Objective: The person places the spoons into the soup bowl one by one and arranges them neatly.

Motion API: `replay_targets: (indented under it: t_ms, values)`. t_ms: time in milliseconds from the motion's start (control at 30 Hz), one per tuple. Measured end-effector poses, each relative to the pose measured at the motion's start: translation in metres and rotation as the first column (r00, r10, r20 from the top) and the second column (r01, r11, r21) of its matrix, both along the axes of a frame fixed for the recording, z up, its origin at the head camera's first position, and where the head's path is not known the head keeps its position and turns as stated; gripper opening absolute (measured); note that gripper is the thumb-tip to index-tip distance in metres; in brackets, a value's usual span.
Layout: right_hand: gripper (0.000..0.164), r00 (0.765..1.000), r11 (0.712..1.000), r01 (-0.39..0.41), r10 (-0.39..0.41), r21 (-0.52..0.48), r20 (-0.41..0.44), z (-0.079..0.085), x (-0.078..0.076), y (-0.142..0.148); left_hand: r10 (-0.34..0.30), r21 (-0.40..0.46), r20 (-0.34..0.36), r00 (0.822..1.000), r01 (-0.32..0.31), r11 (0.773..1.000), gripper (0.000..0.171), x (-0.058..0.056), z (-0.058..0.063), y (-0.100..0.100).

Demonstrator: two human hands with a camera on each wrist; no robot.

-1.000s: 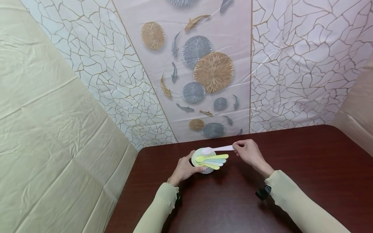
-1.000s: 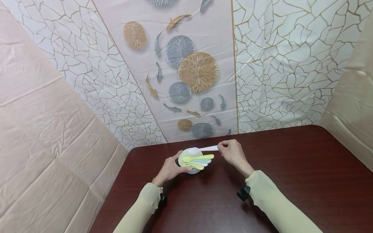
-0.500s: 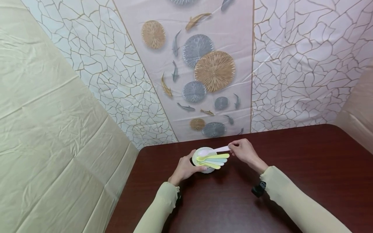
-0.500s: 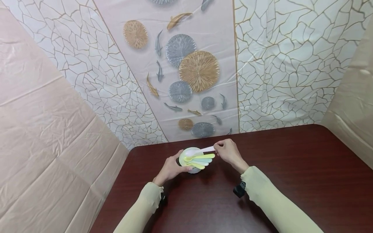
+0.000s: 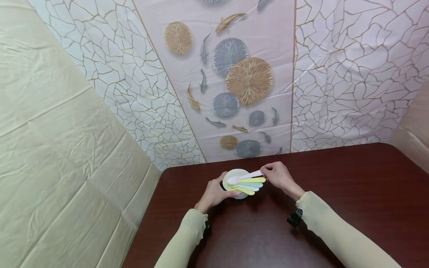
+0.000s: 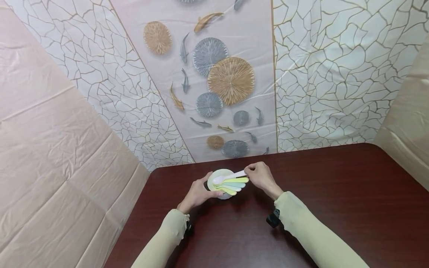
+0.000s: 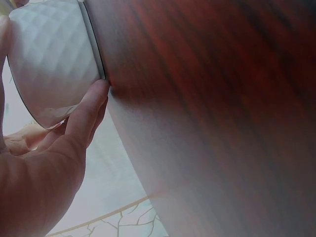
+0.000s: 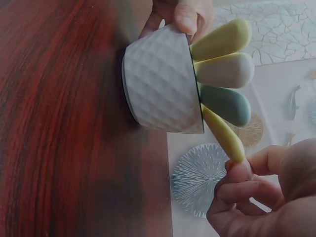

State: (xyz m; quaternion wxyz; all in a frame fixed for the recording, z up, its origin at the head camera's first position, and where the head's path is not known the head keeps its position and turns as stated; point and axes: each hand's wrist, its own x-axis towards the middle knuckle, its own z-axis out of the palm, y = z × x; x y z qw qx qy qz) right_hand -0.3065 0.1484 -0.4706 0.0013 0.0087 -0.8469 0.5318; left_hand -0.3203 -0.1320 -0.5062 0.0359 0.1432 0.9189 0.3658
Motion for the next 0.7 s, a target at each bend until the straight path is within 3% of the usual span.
replay_targets:
  t_ms: [300, 700]
  values:
    - [0.032, 0.999, 0.998, 0.035, -0.033, 0.054, -0.032, -0.0067, -0.0008, -0.0024, 0.010, -0.007, 0.007, 1.000, -0.010, 1.000, 0.110, 0.0004, -0.0001, 0.0005]
    - [0.031, 0.998, 0.998, 0.066, -0.066, 0.016, 0.020, -0.0097, 0.0041, -0.0046, 0.009, -0.003, -0.005, 1.000, -0.009, 1.000, 0.109, -0.0002, -0.0006, 0.0007]
